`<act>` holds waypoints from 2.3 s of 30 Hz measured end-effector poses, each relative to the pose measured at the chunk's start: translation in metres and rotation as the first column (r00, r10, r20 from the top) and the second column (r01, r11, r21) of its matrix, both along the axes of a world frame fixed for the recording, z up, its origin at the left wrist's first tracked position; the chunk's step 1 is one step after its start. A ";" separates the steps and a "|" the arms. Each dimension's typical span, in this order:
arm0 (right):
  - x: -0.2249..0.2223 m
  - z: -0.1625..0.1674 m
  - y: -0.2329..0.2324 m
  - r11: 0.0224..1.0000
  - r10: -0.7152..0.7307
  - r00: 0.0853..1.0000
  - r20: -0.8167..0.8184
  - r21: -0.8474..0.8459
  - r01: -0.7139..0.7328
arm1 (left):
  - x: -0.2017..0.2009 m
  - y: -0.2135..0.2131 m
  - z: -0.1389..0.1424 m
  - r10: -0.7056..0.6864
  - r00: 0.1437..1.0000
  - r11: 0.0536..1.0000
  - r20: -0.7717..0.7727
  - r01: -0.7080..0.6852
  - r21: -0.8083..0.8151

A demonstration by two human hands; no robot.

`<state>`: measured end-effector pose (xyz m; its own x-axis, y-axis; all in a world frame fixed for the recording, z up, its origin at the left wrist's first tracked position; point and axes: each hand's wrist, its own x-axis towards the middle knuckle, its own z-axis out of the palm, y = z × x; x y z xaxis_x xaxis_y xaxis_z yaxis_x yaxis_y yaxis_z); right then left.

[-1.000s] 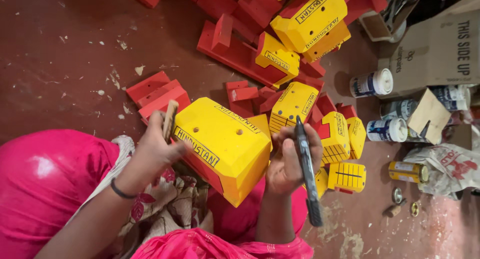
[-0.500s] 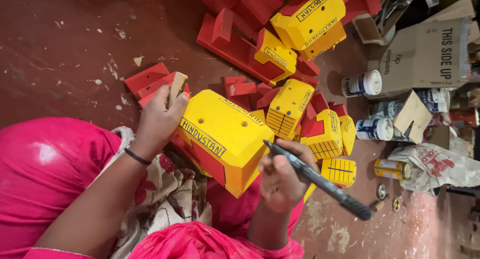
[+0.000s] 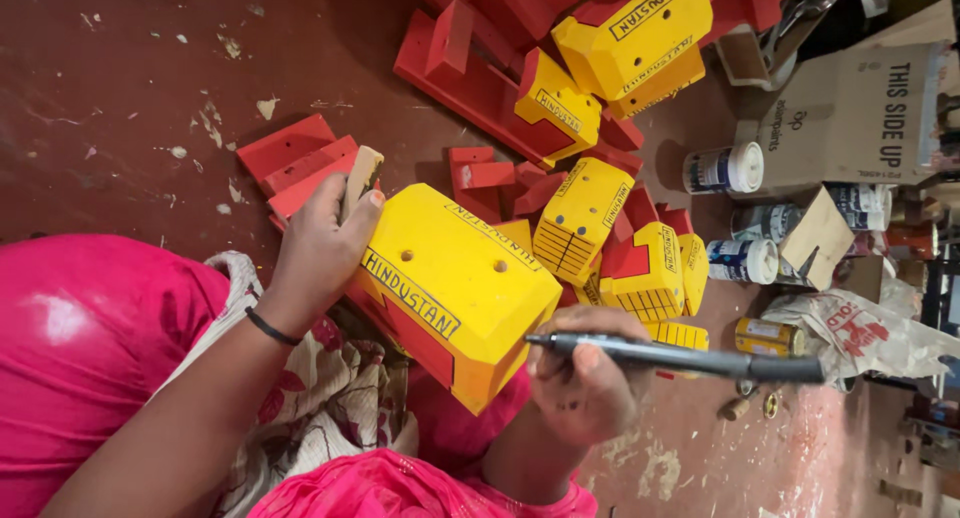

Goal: The person marks details on yellow plastic toy train parts using a black marker and a small wooden straightedge. They draw lines and dots on the front and side surfaces of the parts, then place the finished pieces aside.

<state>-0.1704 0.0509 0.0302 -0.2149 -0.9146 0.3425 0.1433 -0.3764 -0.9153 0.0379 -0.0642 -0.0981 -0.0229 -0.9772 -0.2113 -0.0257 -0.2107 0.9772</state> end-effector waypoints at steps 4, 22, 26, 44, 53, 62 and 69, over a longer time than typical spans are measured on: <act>0.014 -0.015 0.006 0.988 -0.068 0.996 -0.055 -0.144 0.060 | 0.001 0.003 0.003 -0.002 1.000 1.000 -0.018 0.002 0.004; 0.007 -0.001 0.018 0.996 0.020 0.989 -0.149 -0.084 -0.033 | 0.004 0.008 0.018 -0.018 1.000 0.999 -0.026 0.019 0.036; 0.017 -0.009 0.022 0.972 -0.187 0.952 -0.241 -0.188 0.143 | 0.004 0.009 0.017 -0.015 1.000 0.999 -0.022 0.016 0.040; 0.027 -0.018 0.003 0.812 -0.555 0.604 -0.572 -0.530 0.245 | 0.004 0.008 0.016 -0.006 1.000 1.000 -0.017 0.006 0.002; 0.032 -0.022 0.005 0.813 -0.562 0.564 -0.605 -0.530 0.242 | 0.003 0.007 0.015 -0.013 1.000 1.000 0.003 0.013 -0.008; 0.034 -0.012 -0.003 0.751 -0.657 0.186 -0.730 -0.654 0.091 | 0.004 0.006 0.019 -0.021 1.000 1.000 0.002 0.021 0.009; 0.027 -0.019 -0.005 0.750 -0.636 0.342 -0.691 -0.658 0.064 | 0.004 0.005 0.018 -0.024 1.000 1.000 0.018 0.024 0.012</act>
<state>-0.1431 0.0455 0.0117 0.1887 -0.4872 0.8527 -0.8331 -0.5391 -0.1237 0.0419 -0.0589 -0.0798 -0.0425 -0.9739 -0.2231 -0.0482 -0.2211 0.9741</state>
